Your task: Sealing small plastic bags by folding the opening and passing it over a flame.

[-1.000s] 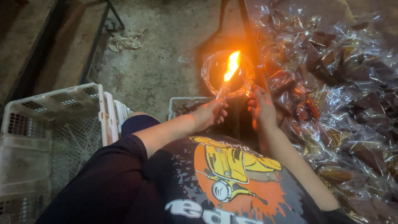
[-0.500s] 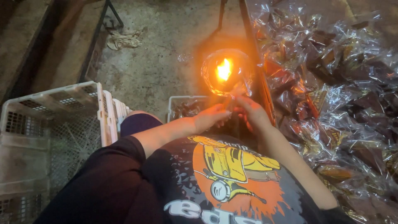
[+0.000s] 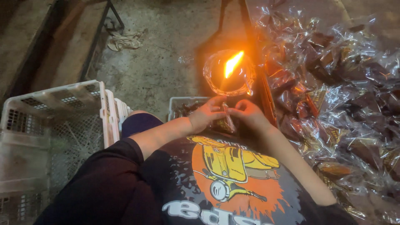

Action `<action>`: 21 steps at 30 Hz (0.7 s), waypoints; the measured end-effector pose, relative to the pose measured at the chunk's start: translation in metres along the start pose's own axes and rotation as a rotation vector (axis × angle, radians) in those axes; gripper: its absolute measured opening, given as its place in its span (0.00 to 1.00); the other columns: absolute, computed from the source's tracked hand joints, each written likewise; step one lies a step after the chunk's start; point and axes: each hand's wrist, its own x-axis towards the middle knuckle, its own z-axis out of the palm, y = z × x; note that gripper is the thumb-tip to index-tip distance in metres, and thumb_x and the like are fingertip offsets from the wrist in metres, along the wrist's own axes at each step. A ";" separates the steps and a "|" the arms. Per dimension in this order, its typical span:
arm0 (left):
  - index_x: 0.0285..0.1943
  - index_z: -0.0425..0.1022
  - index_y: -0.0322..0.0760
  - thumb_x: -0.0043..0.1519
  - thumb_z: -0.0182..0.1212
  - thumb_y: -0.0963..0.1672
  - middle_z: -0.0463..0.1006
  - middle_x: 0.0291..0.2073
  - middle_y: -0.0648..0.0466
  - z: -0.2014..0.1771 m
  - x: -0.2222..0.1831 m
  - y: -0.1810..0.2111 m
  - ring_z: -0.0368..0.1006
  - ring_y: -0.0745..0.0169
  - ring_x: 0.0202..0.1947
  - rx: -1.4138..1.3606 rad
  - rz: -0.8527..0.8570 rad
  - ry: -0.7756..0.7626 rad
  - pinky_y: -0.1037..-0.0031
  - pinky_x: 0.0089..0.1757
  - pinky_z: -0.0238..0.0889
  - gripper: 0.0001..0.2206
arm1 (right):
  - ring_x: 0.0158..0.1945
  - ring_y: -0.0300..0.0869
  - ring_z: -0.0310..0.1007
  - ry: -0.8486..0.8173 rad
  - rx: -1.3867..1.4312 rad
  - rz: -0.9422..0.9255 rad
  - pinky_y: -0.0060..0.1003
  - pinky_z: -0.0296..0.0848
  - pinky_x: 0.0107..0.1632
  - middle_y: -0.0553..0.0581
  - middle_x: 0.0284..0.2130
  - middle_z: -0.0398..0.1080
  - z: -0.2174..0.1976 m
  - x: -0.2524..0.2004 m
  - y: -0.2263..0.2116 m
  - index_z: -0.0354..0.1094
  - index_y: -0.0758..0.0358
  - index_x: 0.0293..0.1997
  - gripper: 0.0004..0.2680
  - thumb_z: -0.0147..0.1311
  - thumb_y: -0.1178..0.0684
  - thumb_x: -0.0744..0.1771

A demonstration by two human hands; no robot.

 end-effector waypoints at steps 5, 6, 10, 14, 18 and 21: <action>0.75 0.62 0.56 0.58 0.71 0.58 0.78 0.57 0.48 -0.024 0.012 0.000 0.77 0.57 0.56 0.438 -0.350 0.263 0.66 0.47 0.77 0.36 | 0.40 0.43 0.68 0.431 -0.264 -0.403 0.32 0.69 0.46 0.59 0.37 0.70 -0.057 0.023 0.012 0.69 0.61 0.50 0.08 0.62 0.52 0.70; 0.75 0.62 0.56 0.58 0.71 0.58 0.78 0.57 0.48 -0.029 0.012 -0.006 0.77 0.57 0.56 0.434 -0.348 0.265 0.66 0.47 0.77 0.36 | 0.40 0.43 0.68 0.427 -0.268 -0.406 0.32 0.69 0.46 0.59 0.37 0.70 -0.081 0.037 0.038 0.69 0.61 0.50 0.08 0.62 0.52 0.70; 0.80 0.53 0.50 0.59 0.68 0.59 0.61 0.73 0.46 -0.036 0.015 -0.019 0.57 0.54 0.73 0.482 -0.432 0.267 0.58 0.66 0.54 0.42 | 0.57 0.63 0.69 0.403 -1.165 0.008 0.58 0.73 0.54 0.67 0.55 0.65 -0.114 0.055 0.058 0.62 0.56 0.67 0.29 0.52 0.25 0.66; 0.75 0.63 0.51 0.62 0.69 0.55 0.65 0.70 0.49 -0.043 0.029 -0.044 0.64 0.56 0.68 0.377 -0.492 0.240 0.61 0.60 0.64 0.32 | 0.51 0.67 0.73 0.325 -0.990 0.232 0.56 0.75 0.51 0.70 0.53 0.59 -0.105 0.044 0.045 0.60 0.50 0.70 0.30 0.62 0.28 0.64; 0.70 0.70 0.47 0.64 0.67 0.53 0.77 0.58 0.47 -0.039 0.024 -0.036 0.74 0.55 0.59 0.423 -0.356 0.184 0.64 0.53 0.72 0.26 | 0.42 0.45 0.68 0.602 -0.406 -0.277 0.40 0.65 0.56 0.51 0.39 0.61 -0.107 0.067 0.069 0.61 0.58 0.55 0.14 0.64 0.58 0.67; 0.72 0.66 0.44 0.63 0.67 0.53 0.77 0.58 0.43 -0.019 0.003 -0.005 0.74 0.53 0.57 0.267 -0.253 0.070 0.64 0.53 0.69 0.29 | 0.50 0.43 0.66 0.556 -0.067 -0.622 0.32 0.66 0.57 0.57 0.44 0.65 -0.068 0.050 0.044 0.60 0.59 0.59 0.18 0.58 0.68 0.65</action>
